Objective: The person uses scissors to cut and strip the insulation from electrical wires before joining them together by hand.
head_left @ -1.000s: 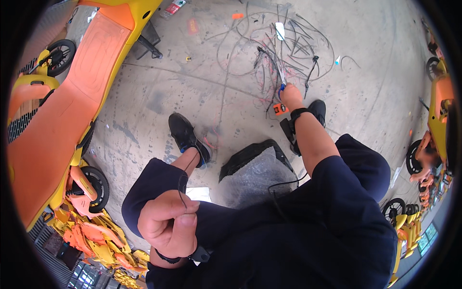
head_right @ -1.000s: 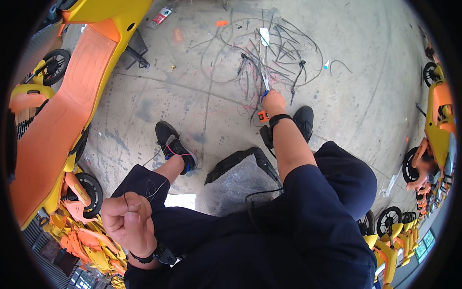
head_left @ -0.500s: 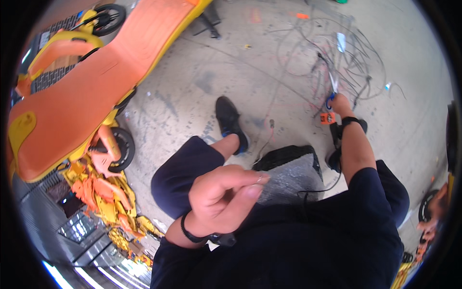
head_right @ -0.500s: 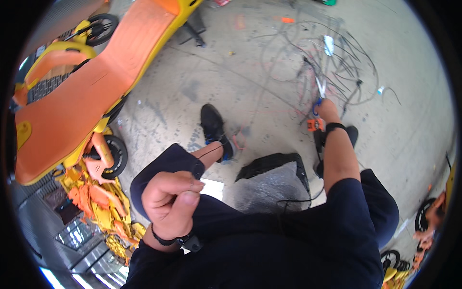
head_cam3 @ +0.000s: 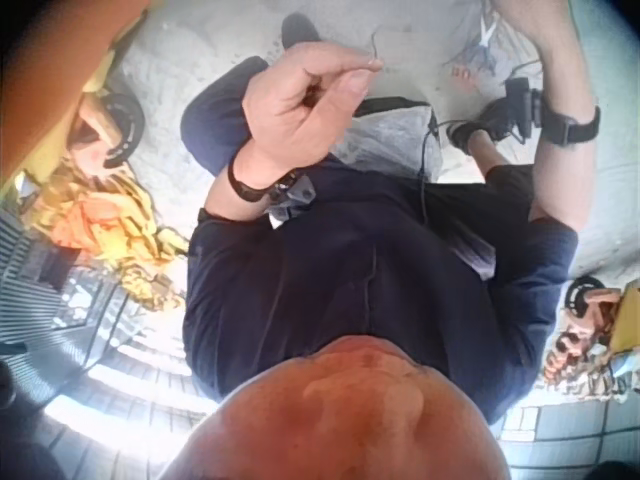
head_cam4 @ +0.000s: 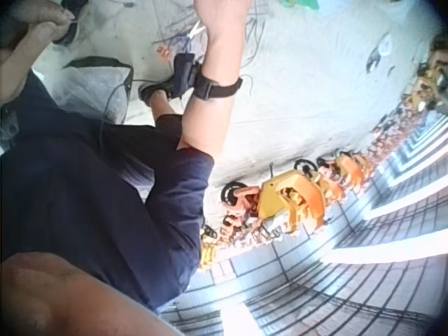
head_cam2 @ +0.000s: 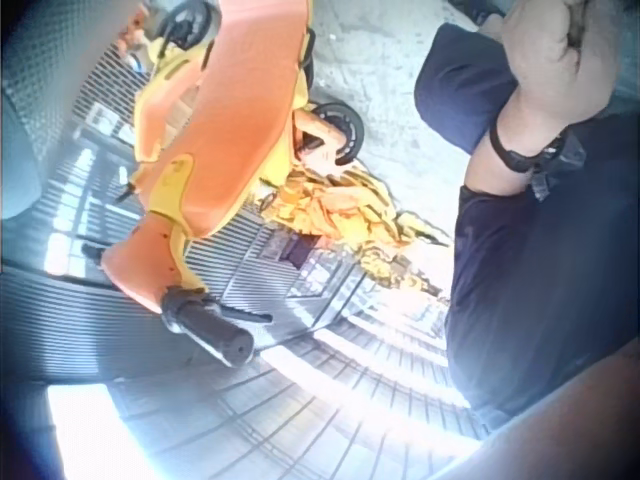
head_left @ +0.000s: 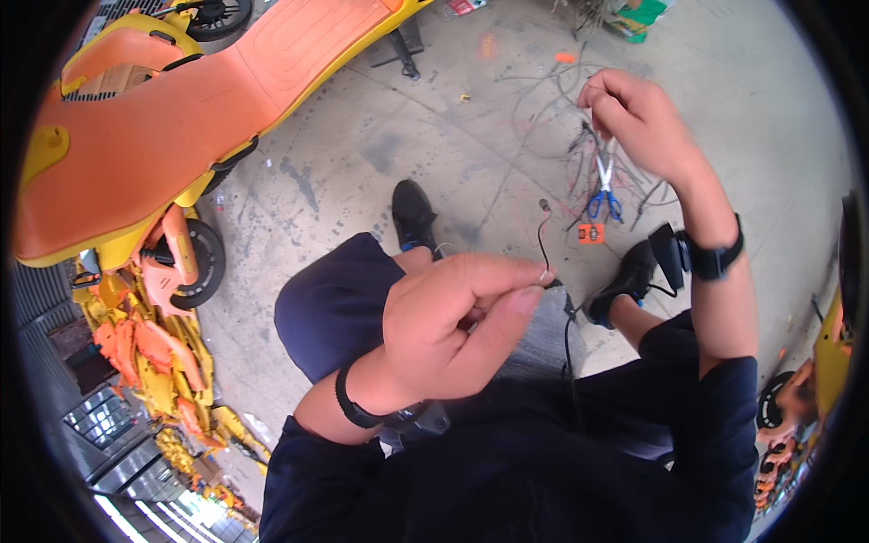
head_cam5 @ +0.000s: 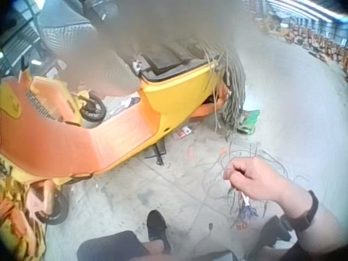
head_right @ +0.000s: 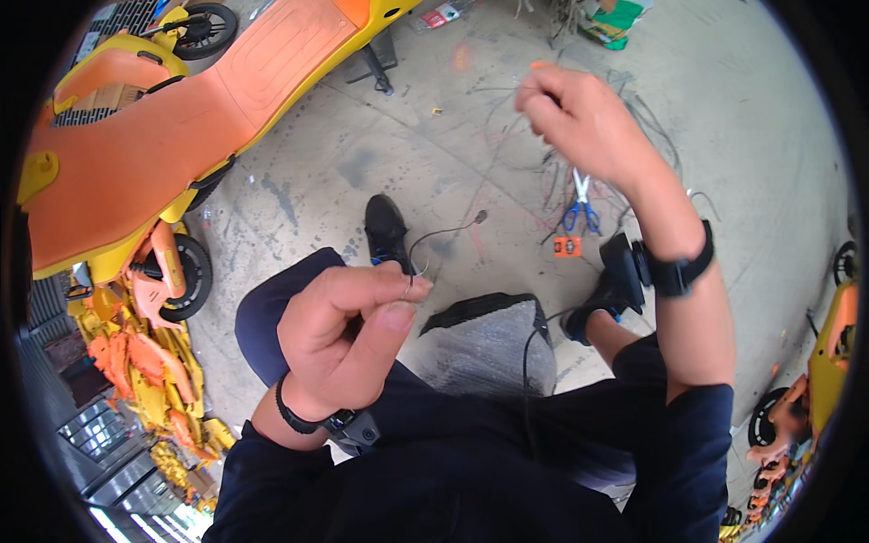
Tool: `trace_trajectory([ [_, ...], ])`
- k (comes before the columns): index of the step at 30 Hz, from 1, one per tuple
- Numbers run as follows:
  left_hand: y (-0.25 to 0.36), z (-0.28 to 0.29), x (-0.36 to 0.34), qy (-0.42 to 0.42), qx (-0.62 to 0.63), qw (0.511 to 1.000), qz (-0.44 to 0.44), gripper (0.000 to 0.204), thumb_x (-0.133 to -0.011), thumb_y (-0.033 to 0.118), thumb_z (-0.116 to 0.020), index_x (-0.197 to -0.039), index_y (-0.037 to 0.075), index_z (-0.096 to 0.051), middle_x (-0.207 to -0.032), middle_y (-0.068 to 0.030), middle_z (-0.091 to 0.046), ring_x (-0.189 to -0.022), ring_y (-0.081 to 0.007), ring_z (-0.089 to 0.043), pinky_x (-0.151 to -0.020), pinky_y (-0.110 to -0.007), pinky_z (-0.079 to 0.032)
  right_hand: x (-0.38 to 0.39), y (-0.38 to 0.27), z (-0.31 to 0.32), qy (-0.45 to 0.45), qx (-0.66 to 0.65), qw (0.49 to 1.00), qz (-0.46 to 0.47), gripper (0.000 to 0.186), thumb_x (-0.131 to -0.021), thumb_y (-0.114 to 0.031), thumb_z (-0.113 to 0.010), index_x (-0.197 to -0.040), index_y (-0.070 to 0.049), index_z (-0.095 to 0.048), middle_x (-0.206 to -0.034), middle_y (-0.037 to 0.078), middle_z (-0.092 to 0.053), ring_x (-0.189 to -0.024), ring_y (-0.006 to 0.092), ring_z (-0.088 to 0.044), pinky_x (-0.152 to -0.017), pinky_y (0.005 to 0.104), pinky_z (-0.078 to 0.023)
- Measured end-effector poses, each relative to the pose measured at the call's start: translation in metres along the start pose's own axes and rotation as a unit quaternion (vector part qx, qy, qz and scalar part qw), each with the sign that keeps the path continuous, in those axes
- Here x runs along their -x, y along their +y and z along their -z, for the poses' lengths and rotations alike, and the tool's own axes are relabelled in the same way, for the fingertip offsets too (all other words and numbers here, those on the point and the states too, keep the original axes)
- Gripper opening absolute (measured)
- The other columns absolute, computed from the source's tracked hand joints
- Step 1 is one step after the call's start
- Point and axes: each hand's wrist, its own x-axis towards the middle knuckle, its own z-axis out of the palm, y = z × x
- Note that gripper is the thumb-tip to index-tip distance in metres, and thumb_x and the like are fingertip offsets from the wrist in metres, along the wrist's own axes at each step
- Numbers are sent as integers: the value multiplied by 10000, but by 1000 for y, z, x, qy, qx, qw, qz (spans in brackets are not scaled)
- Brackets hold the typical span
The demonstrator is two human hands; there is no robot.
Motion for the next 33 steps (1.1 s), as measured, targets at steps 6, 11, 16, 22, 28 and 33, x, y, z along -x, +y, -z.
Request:
trace_trajectory([
  [6, 9, -1, 12, 43, 43, 998, -31, 88, -880, 9, -589, -955, -16, -628, -887, -69, -656, -629, -52, -516, -582, -189, -413, 89, -126, 1, -56, 117, 961, 245, 95, -653, -32, -586, -744, -35, -557, -659, 80, -538, -560, 303, -531, -494, 353, -447],
  [11, 12, -11, 17, -14, 46, 997, -68, 77, -860, 15, -601, -936, 18, -616, -795, -67, -628, -588, -143, -551, -531, -242, -421, 130, -124, -33, 31, 207, 944, 257, 284, -609, -26, -612, -893, -14, -618, -720, 86, -555, -555, 259, -553, -449, 337, -455],
  [16, 5, -14, 22, -51, -2, 993, -103, 51, -873, 53, -590, -914, 30, -608, -734, -75, -606, -582, -183, -569, -551, -251, -442, 142, -114, -47, 91, 221, 933, 270, 293, -609, -23, -608, -899, -2, -642, -713, 77, -570, -566, 245, -570, -454, 320, -468],
  [22, 2, -10, 21, -102, -26, 987, -123, 34, -861, 60, -587, -888, 41, -589, -724, -77, -604, -591, -236, -577, -549, -287, -443, 145, -109, -44, 69, 201, 934, 285, 282, -612, -8, -602, -891, -5, -645, -708, 85, -578, -563, 244, -574, -454, 319, -466],
  [28, 0, -12, 21, -117, -19, 986, -117, 26, -854, 58, -591, -878, 51, -596, -723, -73, -605, -613, -243, -583, -554, -294, -442, 150, -109, -45, 81, 230, 924, 294, 222, -611, -13, -627, -833, -25, -628, -661, 64, -542, -522, 235, -551, -427, 314, -441],
  [33, -1, -11, 19, -141, 23, 987, -74, 22, -851, 58, -601, -868, 45, -601, -716, -68, -597, -605, -219, -574, -557, -276, -434, 150, -105, -47, 83, 239, 915, 314, 143, -599, -14, -639, -719, -52, -572, -603, 44, -467, -473, 218, -504, -396, 316, -399],
])
